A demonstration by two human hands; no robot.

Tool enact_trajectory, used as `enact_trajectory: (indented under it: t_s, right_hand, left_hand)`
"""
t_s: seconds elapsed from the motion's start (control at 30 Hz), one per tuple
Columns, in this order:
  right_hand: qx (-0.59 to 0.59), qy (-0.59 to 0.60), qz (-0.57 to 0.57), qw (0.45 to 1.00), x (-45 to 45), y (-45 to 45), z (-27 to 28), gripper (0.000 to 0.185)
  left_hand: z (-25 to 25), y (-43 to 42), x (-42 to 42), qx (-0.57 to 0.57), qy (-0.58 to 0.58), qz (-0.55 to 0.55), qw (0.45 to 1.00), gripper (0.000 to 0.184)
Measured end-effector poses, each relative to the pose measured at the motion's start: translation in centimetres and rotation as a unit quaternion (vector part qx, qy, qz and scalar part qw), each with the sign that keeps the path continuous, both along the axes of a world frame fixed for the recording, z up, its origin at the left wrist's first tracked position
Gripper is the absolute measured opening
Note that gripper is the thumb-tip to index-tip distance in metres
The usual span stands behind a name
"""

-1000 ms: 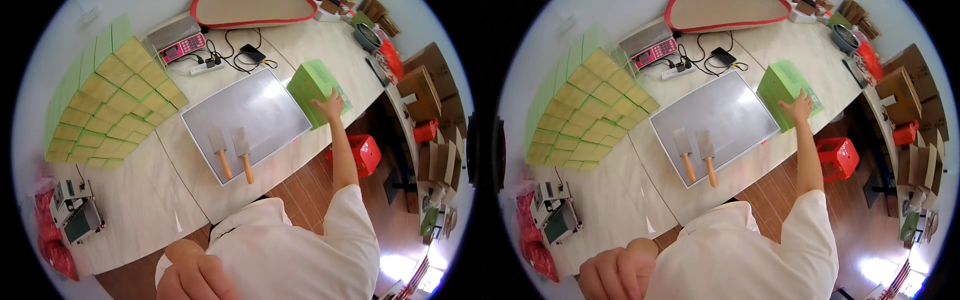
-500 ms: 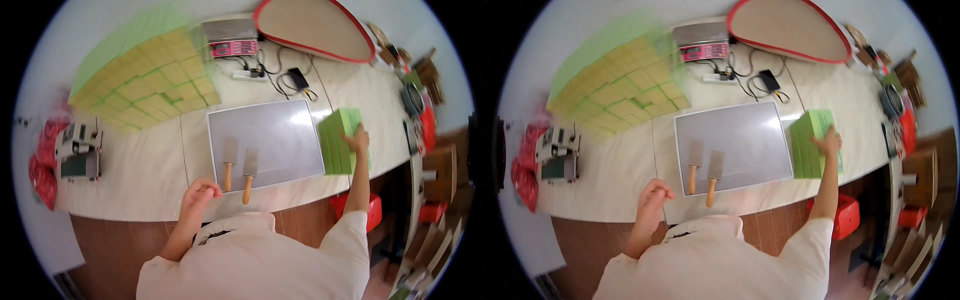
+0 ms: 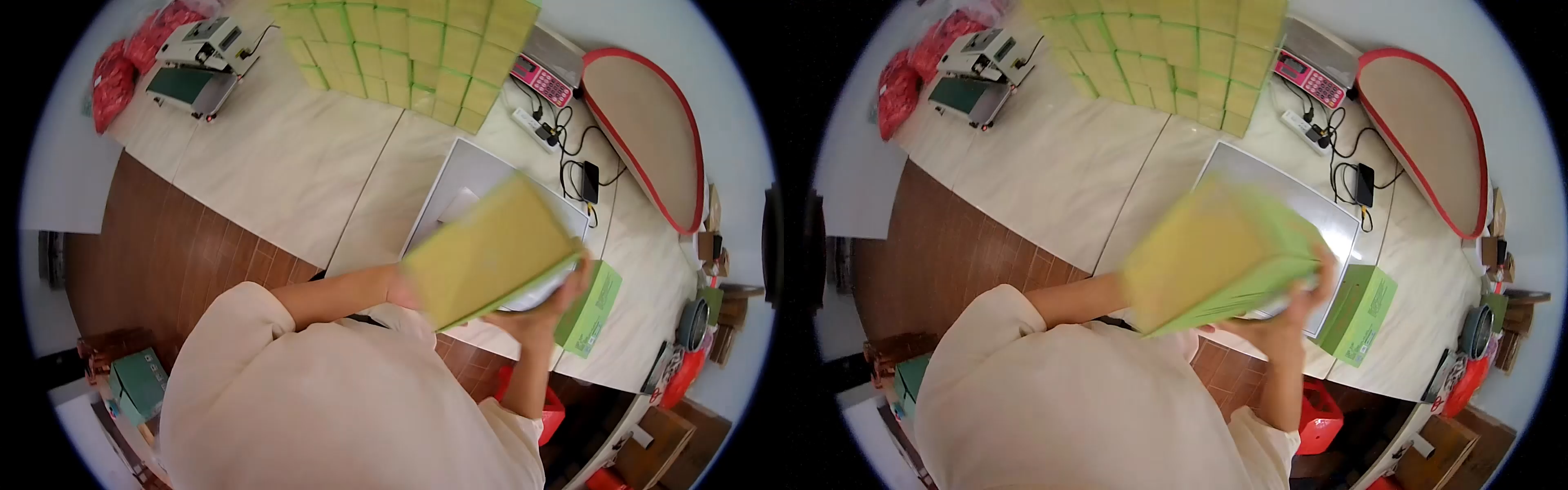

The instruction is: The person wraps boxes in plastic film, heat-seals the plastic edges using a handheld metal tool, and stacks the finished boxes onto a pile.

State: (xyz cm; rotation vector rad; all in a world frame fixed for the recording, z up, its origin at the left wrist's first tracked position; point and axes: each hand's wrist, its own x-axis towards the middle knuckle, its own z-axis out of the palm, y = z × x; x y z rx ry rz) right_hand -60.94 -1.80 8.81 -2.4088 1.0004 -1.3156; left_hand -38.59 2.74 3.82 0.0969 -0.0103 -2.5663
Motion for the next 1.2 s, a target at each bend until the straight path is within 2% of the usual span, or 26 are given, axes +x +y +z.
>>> enact_trajectory:
  t_s: [0.07,0.1,0.17,0.23,0.3,0.37,0.4,0.43,0.5,0.57,0.63,0.67,0.7,0.77,0.8,0.83,0.9,0.97,1.03,1.07,1.1,1.17,1.2]
  right_hand:
    - [-0.078,-0.009,0.092,0.993,5.3,-0.1,-1.2,0.106]
    - [-0.101,0.028,0.107,0.989,7.0,-0.1,-1.3,0.100]
    - [-0.126,0.066,0.130,0.981,10.2,0.4,-1.1,0.095]
    - [0.057,-0.037,0.269,0.961,13.1,1.2,-0.2,0.086]
    - [0.104,-0.019,0.300,0.948,15.0,1.5,-1.0,0.082]
    - [0.334,-0.109,0.222,0.910,18.0,2.9,-2.1,0.082]
    - [0.477,-0.202,0.209,0.829,19.7,3.5,-2.8,0.085]
    - [0.477,-0.198,0.204,0.832,21.5,3.8,-3.6,0.085]
    - [0.513,-0.146,0.135,0.835,25.3,4.3,-5.6,0.091]
    - [0.481,-0.135,0.097,0.861,28.4,4.9,-8.3,0.088]
    - [0.582,-0.215,0.021,0.784,31.9,6.1,-9.1,0.084]
    - [0.577,-0.227,-0.009,0.784,33.4,6.8,-10.5,0.081]
    - [0.578,-0.220,-0.021,0.785,34.8,7.7,-12.1,0.081]
    - [0.509,-0.181,-0.104,0.835,37.5,8.6,-16.2,0.079]
    - [0.427,-0.104,-0.151,0.886,38.5,9.2,-18.7,0.081]
    - [0.425,-0.097,-0.160,0.885,39.8,9.4,-18.5,0.081]
    - [0.413,0.071,-0.262,0.869,42.7,10.4,-17.2,0.085]
    - [0.376,0.078,-0.291,0.876,43.8,11.0,-18.4,0.087]
    - [0.301,0.186,-0.329,0.876,44.3,11.3,-18.8,0.088]
    - [0.307,0.184,-0.342,0.869,44.5,11.6,-19.1,0.088]
    - [0.309,0.197,-0.350,0.862,44.6,11.7,-19.4,0.088]
    - [0.318,0.207,-0.370,0.848,44.9,12.1,-19.6,0.087]
    - [0.303,0.221,-0.370,0.850,45.1,12.2,-19.6,0.088]
  left_hand:
    - [0.5,1.4,2.5,-0.003,0.061,0.034,0.998,0.055]
    - [0.5,2.1,4.1,0.001,0.057,0.064,0.996,0.055]
    - [-0.4,2.5,7.7,0.029,-0.029,0.155,0.987,0.055]
    - [-1.4,2.1,11.6,0.051,-0.129,0.240,0.961,0.055]
    - [-1.6,2.5,15.3,0.036,-0.151,0.280,0.947,0.055]
    - [-0.8,3.0,18.4,-0.023,-0.133,0.284,0.949,0.053]
    - [-1.6,3.2,19.8,0.000,-0.280,0.293,0.914,0.057]
    - [-2.5,3.2,20.9,0.001,-0.274,0.291,0.917,0.057]
    - [-4.3,3.0,22.8,-0.084,-0.426,0.314,0.844,0.071]
    - [-6.0,3.0,25.1,-0.094,-0.436,0.315,0.837,0.075]
    - [-7.8,3.0,28.3,-0.096,-0.487,0.280,0.821,0.067]
    - [-10.7,2.8,30.4,-0.134,-0.526,0.269,0.795,0.060]
    - [-12.5,3.1,32.7,-0.131,-0.516,0.266,0.803,0.060]
    - [-16.1,3.0,38.0,-0.105,-0.651,0.232,0.716,0.049]
    - [-19.7,3.2,41.1,-0.116,-0.694,0.252,0.664,0.045]
    - [-22.8,3.9,44.0,-0.125,-0.734,0.268,0.611,0.042]
    - [-24.9,5.2,48.5,-0.024,-0.794,0.294,0.531,0.044]
    - [-28.4,6.5,52.3,-0.028,-0.837,0.286,0.466,0.048]
    - [-28.7,6.7,54.2,-0.025,-0.849,0.229,0.476,0.049]
    - [-29.0,6.9,54.5,-0.007,-0.858,0.181,0.480,0.050]
    - [-29.2,6.7,54.7,-0.019,-0.858,0.169,0.485,0.050]
    - [-29.4,6.1,54.9,-0.005,-0.831,0.160,0.533,0.054]
    - [-29.3,5.7,54.8,-0.014,-0.831,0.151,0.535,0.054]
